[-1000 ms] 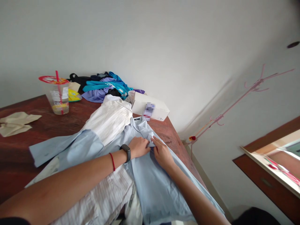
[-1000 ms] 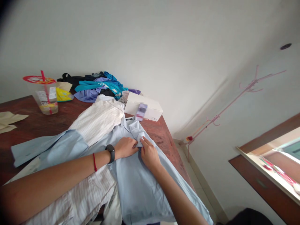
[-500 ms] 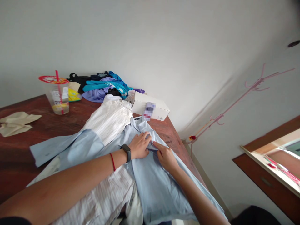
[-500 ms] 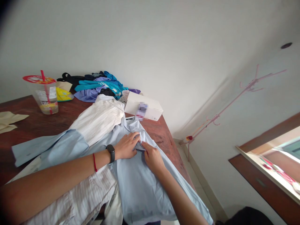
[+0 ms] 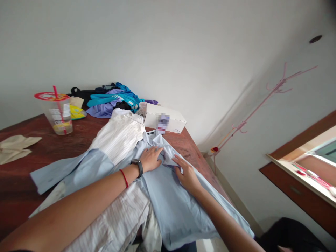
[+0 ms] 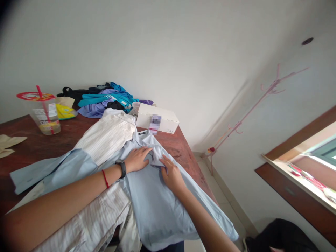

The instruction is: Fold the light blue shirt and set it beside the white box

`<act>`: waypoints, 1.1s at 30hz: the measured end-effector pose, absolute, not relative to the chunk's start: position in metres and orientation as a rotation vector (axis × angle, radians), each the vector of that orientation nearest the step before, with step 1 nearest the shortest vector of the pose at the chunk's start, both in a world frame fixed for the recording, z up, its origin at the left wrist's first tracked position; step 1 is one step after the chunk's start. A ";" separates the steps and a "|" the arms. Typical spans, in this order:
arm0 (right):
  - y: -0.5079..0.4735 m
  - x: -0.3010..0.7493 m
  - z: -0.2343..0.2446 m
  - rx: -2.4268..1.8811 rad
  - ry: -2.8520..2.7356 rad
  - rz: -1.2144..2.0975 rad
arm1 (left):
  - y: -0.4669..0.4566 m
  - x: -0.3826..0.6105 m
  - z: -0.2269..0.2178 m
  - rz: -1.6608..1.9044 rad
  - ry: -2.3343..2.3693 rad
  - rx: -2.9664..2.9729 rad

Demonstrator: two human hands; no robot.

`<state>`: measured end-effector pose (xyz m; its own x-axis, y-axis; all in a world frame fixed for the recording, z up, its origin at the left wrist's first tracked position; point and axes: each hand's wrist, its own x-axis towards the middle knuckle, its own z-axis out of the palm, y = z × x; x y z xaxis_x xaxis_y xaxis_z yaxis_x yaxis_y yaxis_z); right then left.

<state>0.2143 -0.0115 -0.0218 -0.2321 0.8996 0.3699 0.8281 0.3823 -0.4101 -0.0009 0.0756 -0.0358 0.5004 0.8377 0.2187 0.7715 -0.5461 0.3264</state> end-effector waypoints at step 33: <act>-0.006 0.193 -0.018 -1.097 -2.205 0.387 | 0.089 -0.003 -0.036 0.785 1.379 2.487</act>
<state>0.1933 -0.0057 -0.0175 -0.4491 0.7933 0.4110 0.6057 0.6085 -0.5126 -0.0026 0.0895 -0.0362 0.4267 0.8315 0.3556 0.7300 -0.5488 0.4073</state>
